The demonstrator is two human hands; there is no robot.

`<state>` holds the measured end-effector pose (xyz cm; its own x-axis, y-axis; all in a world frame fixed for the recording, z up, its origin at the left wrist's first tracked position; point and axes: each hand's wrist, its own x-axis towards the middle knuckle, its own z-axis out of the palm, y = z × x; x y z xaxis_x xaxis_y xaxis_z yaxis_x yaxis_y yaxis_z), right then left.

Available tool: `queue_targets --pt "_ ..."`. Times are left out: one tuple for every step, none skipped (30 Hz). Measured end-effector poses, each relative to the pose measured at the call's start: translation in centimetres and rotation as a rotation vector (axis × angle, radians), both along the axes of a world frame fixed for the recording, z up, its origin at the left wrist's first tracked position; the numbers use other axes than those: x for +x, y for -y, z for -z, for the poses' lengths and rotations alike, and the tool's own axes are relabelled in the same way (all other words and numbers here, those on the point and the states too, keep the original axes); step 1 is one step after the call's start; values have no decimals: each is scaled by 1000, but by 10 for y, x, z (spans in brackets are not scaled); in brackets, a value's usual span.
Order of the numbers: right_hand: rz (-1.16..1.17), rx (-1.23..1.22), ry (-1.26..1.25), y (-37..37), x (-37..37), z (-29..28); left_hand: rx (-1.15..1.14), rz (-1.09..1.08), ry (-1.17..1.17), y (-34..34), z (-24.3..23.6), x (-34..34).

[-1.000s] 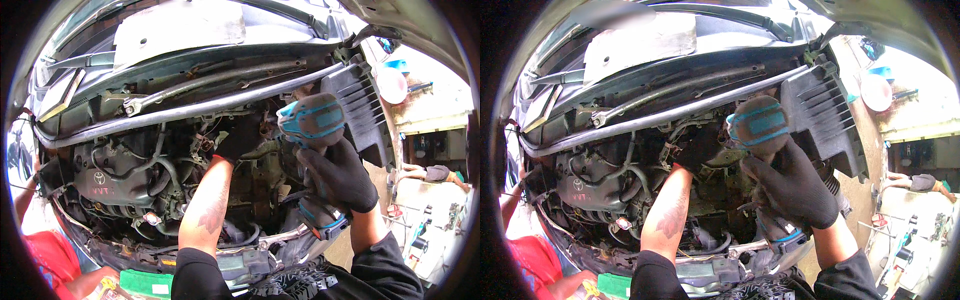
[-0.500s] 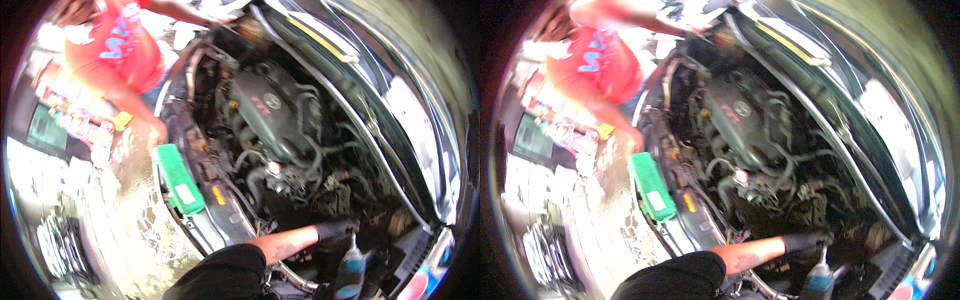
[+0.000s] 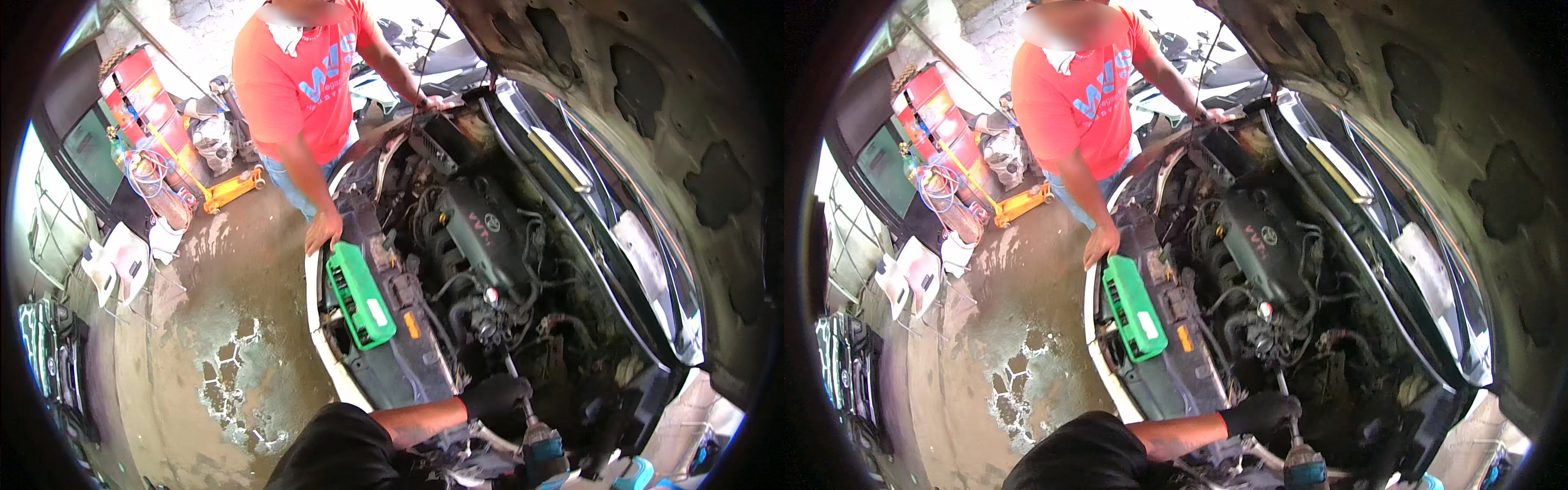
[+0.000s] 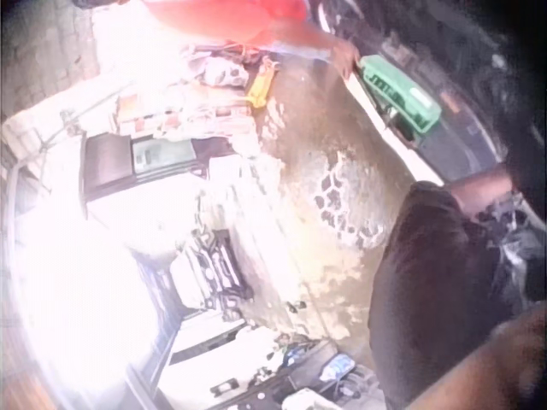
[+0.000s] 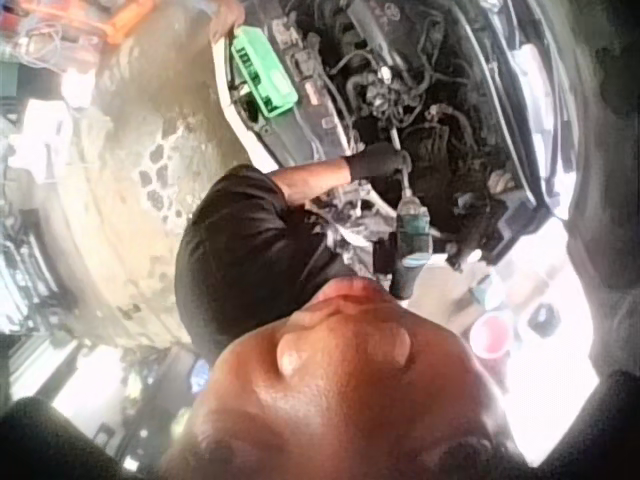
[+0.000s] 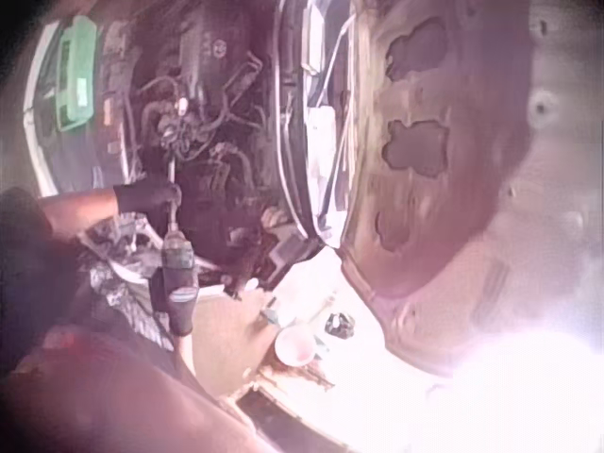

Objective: The person uses a socket wrench and a power drill to loosen and remove bolts from components inside the engine bay of a car.

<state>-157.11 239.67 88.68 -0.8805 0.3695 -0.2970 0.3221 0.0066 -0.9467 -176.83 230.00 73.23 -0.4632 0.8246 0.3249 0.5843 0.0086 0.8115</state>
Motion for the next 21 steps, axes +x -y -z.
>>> queue_targets --pt "-7 46 -15 6 14 -5 -54 -11 -62 7 -19 5" --pt "-25 82 -42 12 28 -9 92 -82 -120 14 -14 14" --pt "-29 139 -61 15 43 -13 69 -62 -177 20 -25 19" --pt "-88 134 -40 23 52 -10 61 -148 -181 52 -34 25" --pt "-117 155 -55 28 71 -13 -6 -179 -184 70 -44 34" --pt "-135 197 -50 35 85 -19 -52 -195 -175 81 -48 41" --pt "-132 232 -44 37 107 -25 -70 -160 -186 94 -88 44" --pt "-138 270 -61 42 121 -30 -27 -214 -260 105 -100 51" --pt "-148 291 -69 47 133 -34 22 -268 -343 119 -101 56" --pt "-150 317 -70 51 144 -39 -30 -332 -419 132 -115 60" --pt "-160 335 -83 56 153 -42 -96 -361 -431 146 -129 62" --pt "-170 346 -84 61 162 -46 -102 -416 -504 162 -115 68" --pt "-190 346 -94 67 165 -49 -119 -418 -536 178 -107 65" --pt "-208 347 -97 72 168 -52 -131 -450 -573 191 -106 64" --pt "-227 342 -104 77 170 -53 -144 -463 -585 204 -101 63" --pt "-260 322 -113 84 170 -51 -192 -349 -414 233 -74 67" --pt "-282 323 -116 87 169 -53 -245 -324 -423 239 -71 74" --pt "-303 320 -122 88 168 -54 -299 -302 -438 244 -72 79" --pt "-342 302 -142 90 166 -57 -305 -285 -413 249 -68 84" --pt "-357 291 -131 93 164 -59 -316 -274 -390 255 -65 88" --pt "-375 279 -121 95 161 -62 -328 -266 -368 259 -63 91"
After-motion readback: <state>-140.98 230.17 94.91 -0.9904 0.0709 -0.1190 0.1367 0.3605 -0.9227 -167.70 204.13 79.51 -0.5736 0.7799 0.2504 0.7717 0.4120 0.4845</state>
